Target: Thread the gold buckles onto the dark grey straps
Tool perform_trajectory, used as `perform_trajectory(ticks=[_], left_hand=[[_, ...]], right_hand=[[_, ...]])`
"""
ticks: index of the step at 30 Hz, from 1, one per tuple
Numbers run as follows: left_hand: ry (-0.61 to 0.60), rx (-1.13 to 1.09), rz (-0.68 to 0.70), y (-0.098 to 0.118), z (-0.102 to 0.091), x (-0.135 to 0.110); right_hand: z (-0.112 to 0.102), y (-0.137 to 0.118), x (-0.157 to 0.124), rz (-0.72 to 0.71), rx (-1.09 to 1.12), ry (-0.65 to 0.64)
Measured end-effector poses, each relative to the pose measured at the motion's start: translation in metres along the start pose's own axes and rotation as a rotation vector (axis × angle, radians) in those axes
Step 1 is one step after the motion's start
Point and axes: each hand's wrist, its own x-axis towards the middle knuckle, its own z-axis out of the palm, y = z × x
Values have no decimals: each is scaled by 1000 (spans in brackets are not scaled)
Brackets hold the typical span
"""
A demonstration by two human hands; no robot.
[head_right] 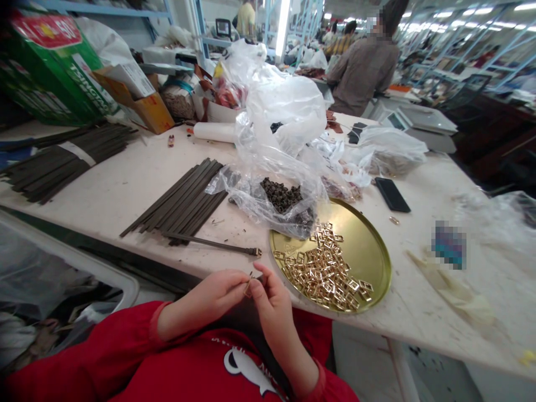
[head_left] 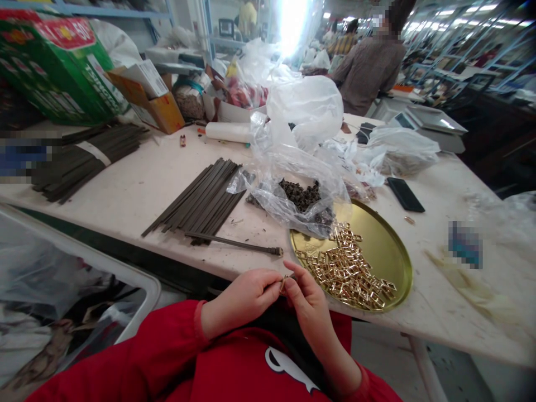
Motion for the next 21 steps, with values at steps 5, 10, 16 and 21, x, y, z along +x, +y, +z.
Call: perform_trajectory(ticks=[5, 10, 16, 21], left_hand=[[-14, -26, -43, 0, 1, 1], [10, -55, -130, 4, 0, 0], [9, -54, -128, 3, 2, 2], [-24, 14, -149, 3, 3, 1]], right_hand=[[-1, 5, 0, 16, 41, -10], [-1, 5, 5, 140, 355, -5], [3, 7, 5, 141, 294, -56], [2, 16, 2, 126, 223, -65]])
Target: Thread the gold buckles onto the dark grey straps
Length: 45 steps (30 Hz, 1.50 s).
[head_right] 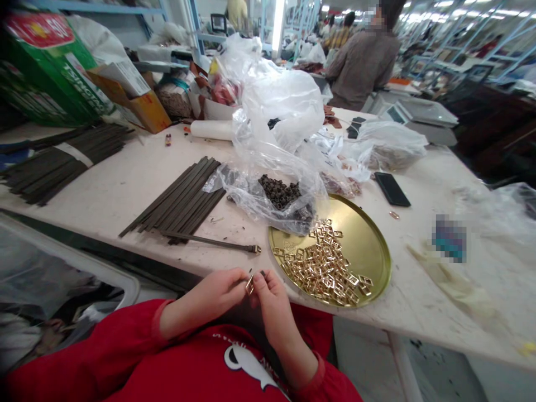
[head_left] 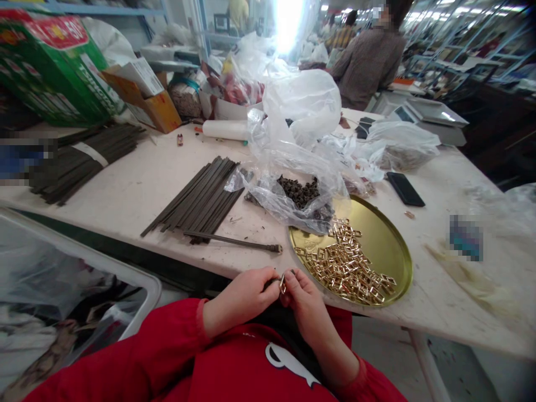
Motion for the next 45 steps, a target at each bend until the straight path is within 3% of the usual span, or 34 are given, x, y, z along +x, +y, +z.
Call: perform_trajectory(ticks=[3, 10, 15, 24, 27, 35, 45], left_hand=[[15, 31, -25, -1, 0, -3], [24, -53, -53, -3, 5, -5], [19, -5, -99, -5, 10, -6], [38, 102, -155, -13, 18, -16], [14, 11, -167, -16, 21, -18], [-56, -244, -134, -12, 18, -12], [-96, -536, -220, -28, 27, -10]], right_hand=[[1, 2, 1, 12, 47, 11], [4, -7, -3, -49, -163, 27], [3, 1, -7, -98, -209, 111], [0, 17, -11, 9, -12, 176], [-5, 15, -8, 10, 16, 200], [1, 17, -8, 65, 174, 98], [4, 24, -10, 73, 186, 22]])
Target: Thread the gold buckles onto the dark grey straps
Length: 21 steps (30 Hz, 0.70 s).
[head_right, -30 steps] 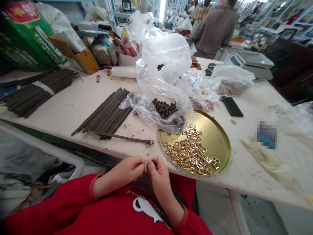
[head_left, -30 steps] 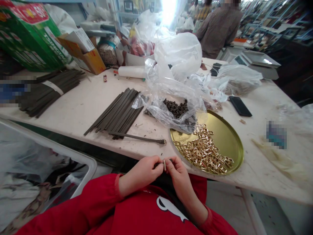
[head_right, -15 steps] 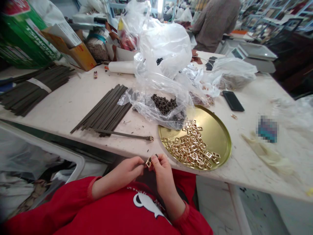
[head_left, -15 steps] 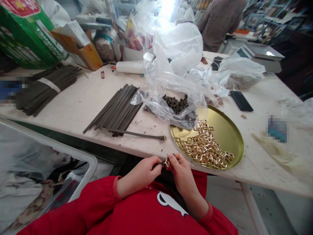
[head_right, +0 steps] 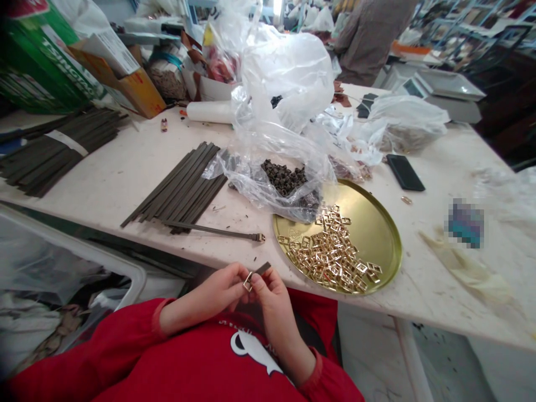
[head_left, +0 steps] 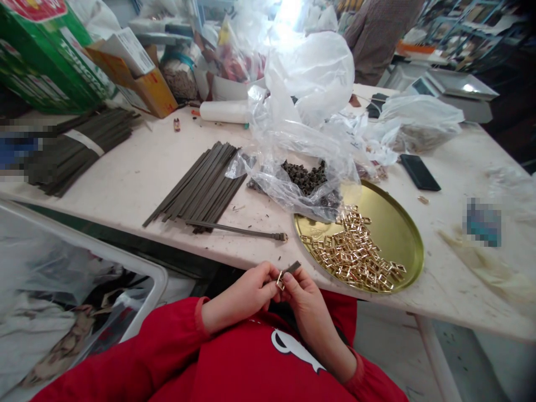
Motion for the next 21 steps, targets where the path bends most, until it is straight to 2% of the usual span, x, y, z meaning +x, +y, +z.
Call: perform_trajectory(ticks=[3, 9, 14, 21], left_hand=[[10, -3, -4, 0, -2, 1], [-14, 25, 11, 0, -3, 1], [-17, 43, 10, 2, -4, -2], [-29, 116, 52, 2, -4, -2]], right_hand=[[0, -4, -2, 34, 13, -40], [5, -10, -3, 118, 60, -7], [11, -14, -4, 132, 111, -7], [7, -14, -6, 140, 156, -36]])
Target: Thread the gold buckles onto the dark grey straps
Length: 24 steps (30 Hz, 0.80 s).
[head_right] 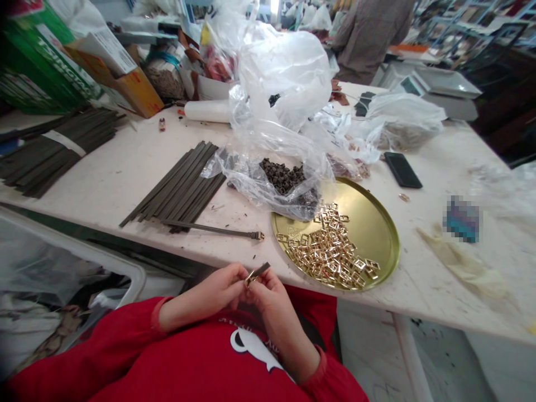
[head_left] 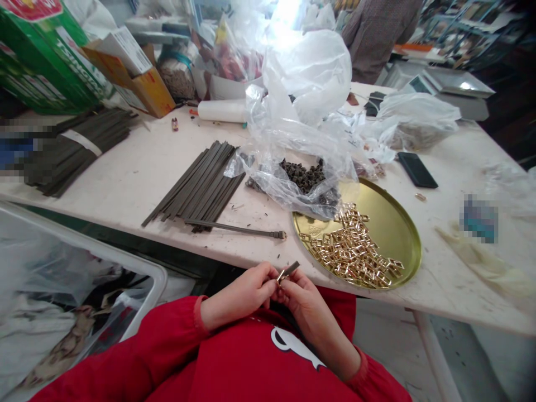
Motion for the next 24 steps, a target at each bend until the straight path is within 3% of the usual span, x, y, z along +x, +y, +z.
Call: perform_trajectory(ticks=[9, 16, 20, 24], left_hand=[[-24, -28, -24, 1, 0, 0], [-22, -100, -86, 6, 1, 5], [0, -128, -70, 6, 1, 9], [-22, -131, -81, 4, -3, 7]], right_hand=[[-7, 5, 2, -70, -145, 13], [-8, 3, 4, -149, -219, 98], [-4, -3, 2, -58, -73, 59], [-1, -8, 0, 24, 31, 107]])
